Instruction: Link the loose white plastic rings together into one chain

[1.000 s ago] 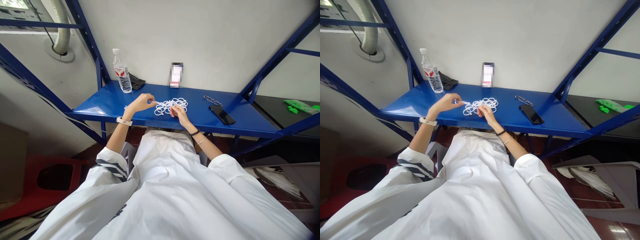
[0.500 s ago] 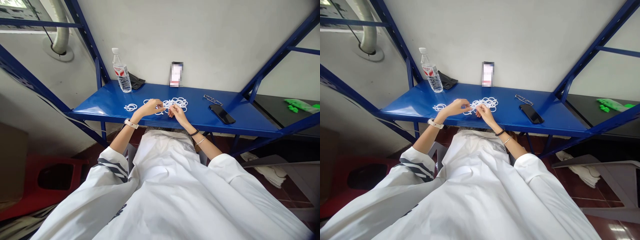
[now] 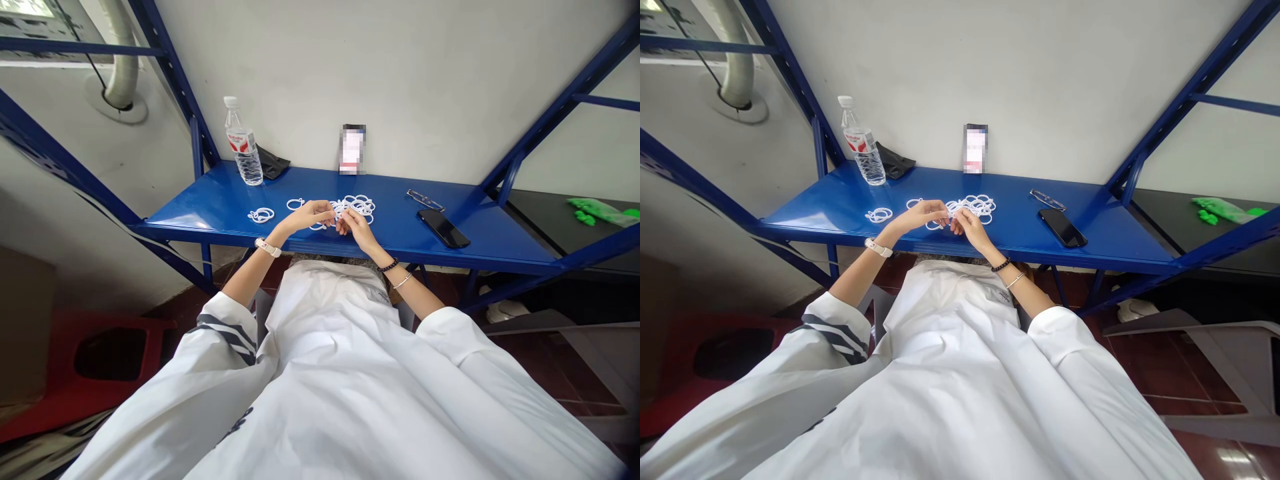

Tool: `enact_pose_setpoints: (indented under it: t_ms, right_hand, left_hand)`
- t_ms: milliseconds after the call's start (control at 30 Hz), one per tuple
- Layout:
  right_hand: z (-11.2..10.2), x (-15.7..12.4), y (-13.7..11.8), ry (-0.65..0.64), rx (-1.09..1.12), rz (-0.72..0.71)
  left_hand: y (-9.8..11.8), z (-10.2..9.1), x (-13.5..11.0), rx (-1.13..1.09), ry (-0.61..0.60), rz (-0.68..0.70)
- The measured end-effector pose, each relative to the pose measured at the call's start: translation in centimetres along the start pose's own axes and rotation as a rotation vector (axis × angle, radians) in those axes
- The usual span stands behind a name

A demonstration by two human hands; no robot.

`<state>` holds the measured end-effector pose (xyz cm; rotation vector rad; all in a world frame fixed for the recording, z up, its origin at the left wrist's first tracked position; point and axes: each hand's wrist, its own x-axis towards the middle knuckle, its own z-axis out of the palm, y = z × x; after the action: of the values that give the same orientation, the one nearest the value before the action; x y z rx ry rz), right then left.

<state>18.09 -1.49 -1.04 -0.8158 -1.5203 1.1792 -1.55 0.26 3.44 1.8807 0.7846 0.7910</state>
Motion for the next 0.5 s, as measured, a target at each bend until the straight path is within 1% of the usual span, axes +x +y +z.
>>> enact_pose_setpoints:
  t_ms: [67, 200, 500]
  right_hand:
    - [-0.02, 0.01, -0.07, -0.002, -0.002, 0.015]
    - [-0.2, 0.02, 0.03, -0.038, 0.014, -0.018]
    - [-0.5, 0.06, 0.07, -0.044, -0.001, -0.007]
  left_hand:
    - [-0.13, 0.05, 0.03, -0.084, 0.02, -0.007]
    - [-0.28, 0.04, -0.05, -0.204, 0.035, -0.028]
    - [-0.11, -0.01, -0.18, -0.211, 0.022, -0.021]
